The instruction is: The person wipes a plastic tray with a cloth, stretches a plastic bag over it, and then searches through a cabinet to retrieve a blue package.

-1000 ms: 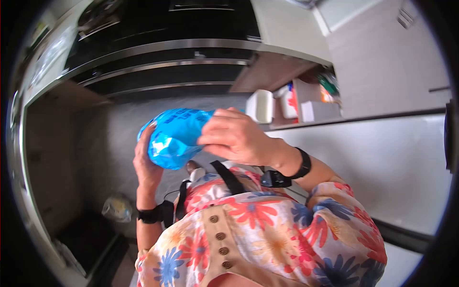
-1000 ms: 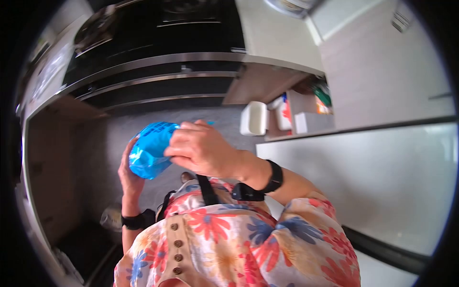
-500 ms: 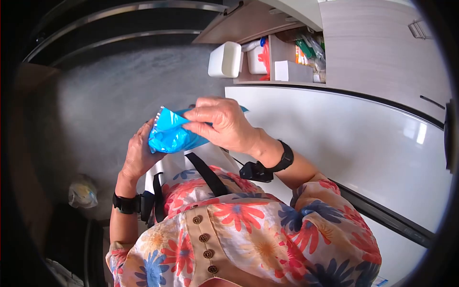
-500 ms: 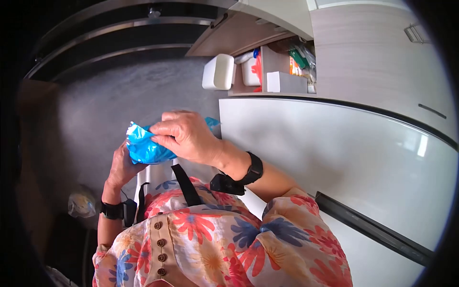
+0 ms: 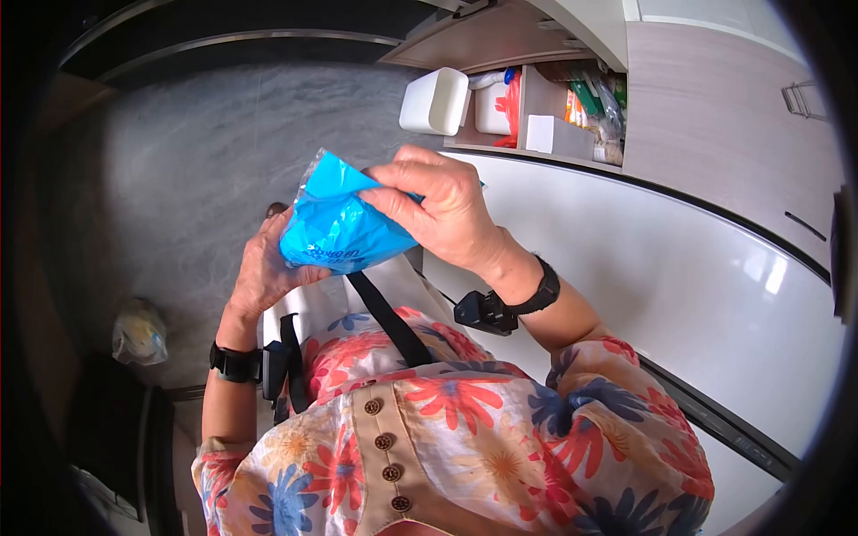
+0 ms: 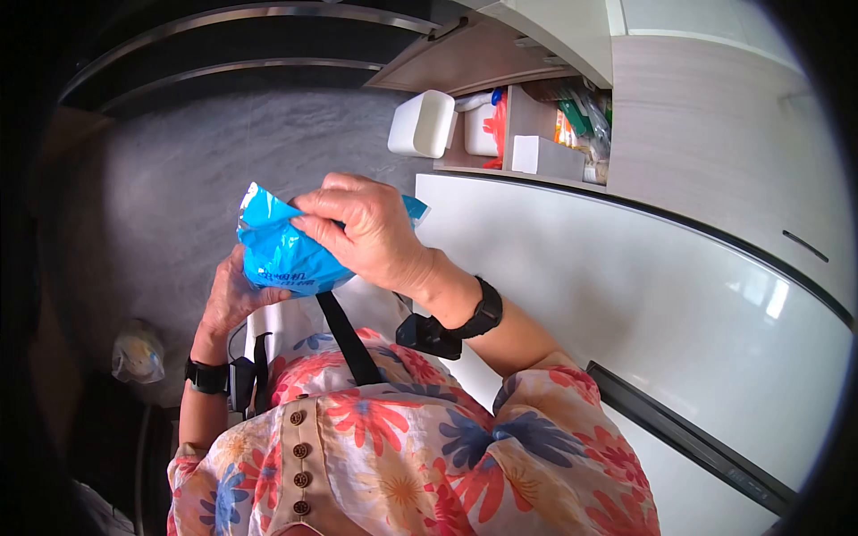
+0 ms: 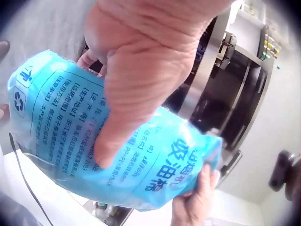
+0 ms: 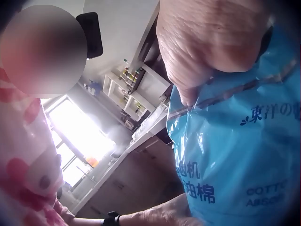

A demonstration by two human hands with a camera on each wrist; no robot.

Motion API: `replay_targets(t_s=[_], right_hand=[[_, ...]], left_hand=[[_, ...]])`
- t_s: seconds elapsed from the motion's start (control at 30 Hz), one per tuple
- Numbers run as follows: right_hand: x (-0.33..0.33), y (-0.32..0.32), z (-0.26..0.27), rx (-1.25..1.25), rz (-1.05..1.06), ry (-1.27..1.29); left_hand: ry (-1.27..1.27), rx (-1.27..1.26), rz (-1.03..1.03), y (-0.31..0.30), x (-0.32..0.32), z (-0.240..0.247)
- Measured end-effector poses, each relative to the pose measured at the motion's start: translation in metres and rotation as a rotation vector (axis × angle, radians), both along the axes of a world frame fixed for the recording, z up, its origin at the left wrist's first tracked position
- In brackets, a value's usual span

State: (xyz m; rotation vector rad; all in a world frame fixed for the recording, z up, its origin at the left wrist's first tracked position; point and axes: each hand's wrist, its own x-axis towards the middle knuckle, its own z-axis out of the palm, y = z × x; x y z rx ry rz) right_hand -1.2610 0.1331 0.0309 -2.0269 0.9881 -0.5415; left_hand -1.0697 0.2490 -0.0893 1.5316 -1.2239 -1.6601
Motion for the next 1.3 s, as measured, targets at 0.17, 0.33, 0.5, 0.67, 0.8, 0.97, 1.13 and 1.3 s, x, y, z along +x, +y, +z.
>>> replay_targets(t_s=[0.17, 0.33, 0.5, 0.67, 0.8, 0.97, 1.13, 1.3], right_hand=[[0.000, -0.016, -0.007, -0.014, -0.071, 0.002], [-0.029, -0.034, -0.048, -0.091, -0.148, 0.125], [-0.032, -0.017, -0.097, 0.700, -0.223, 0.083], [-0.027, 0.008, -0.153, 0.944, -0.196, 0.034], [-0.027, 0.009, -0.174, 1.120, -0.259, 0.097], [-0.024, 0.013, -0.215, 1.236, -0.354, 0.153], [-0.031, 0.032, -0.243, 1.130, -0.342, 0.219], [-0.036, 0.038, -0.260, 1.107, -0.351, 0.269]], left_hand=[[0.191, 0.069, 0.146, 0.004, 0.005, -0.006], [0.476, 0.215, 0.408, 0.005, 0.014, -0.023], [0.576, 0.254, 0.488, 0.000, 0.013, -0.056], [0.662, 0.412, 0.466, -0.001, -0.001, -0.095], [0.811, 0.506, 0.543, 0.014, -0.013, -0.123], [0.884, 0.500, 0.596, 0.027, -0.024, -0.147], [0.859, 0.630, 0.630, 0.039, -0.035, -0.170], [0.901, 0.672, 0.640, 0.045, -0.041, -0.188]])
